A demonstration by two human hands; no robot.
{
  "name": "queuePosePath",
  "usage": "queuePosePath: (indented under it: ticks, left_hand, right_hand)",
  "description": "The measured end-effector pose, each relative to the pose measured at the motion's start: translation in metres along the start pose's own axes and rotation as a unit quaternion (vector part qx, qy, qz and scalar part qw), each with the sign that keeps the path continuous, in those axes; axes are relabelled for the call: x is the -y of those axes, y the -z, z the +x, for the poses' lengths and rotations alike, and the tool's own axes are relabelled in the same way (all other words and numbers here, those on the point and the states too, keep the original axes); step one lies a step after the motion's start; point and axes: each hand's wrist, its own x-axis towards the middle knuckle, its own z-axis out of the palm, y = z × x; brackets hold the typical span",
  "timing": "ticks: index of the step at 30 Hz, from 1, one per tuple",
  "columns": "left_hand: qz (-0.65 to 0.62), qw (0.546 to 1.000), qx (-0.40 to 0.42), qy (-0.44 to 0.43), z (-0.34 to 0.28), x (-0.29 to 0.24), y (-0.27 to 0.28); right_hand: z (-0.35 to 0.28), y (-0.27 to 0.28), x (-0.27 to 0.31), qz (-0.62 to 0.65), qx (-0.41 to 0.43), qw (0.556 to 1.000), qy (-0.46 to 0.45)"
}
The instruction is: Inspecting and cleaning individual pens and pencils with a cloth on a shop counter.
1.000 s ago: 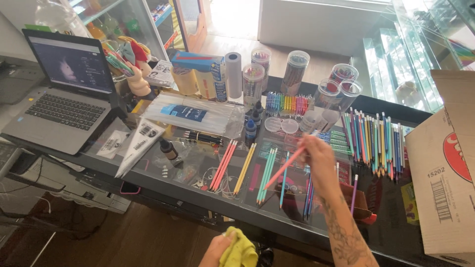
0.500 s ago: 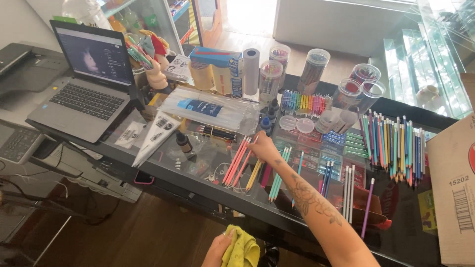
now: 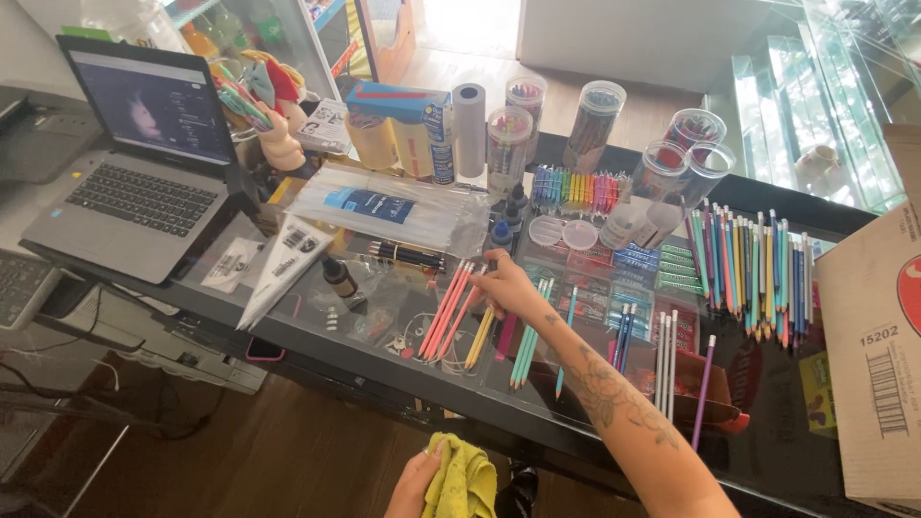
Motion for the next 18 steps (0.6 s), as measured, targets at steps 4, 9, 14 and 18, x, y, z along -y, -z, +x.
queuePosePath:
  ticks: [4, 9, 14, 18]
  left_hand:
    - [-0.018, 0.997, -0.072, 0.006, -0.017, -0.006, -0.024]
    - [-0.153, 0.987, -0.012, 0.045, -0.037, -0.011, -0.043]
    - [-0.041, 0.979, 0.178, -0.086, -0.009, -0.032, -0.029]
    - [-0.101, 0.981, 0.166, -0.027, 0.035, -0.027, -0.021]
  right_hand:
    - [-0.052, 0.033, -0.006, 0.011, 0.000, 0.998, 0.070]
    - [-0.130, 0.091, -0.034, -0.016, -0.053, 0.996, 0.073]
    - [-0.181, 0.173, -0.141, -0.125, -0.307, 0.942, 0.062]
    - [-0.212, 0.238, -0.210, -0.325, -0.475, 0.817, -0.033]
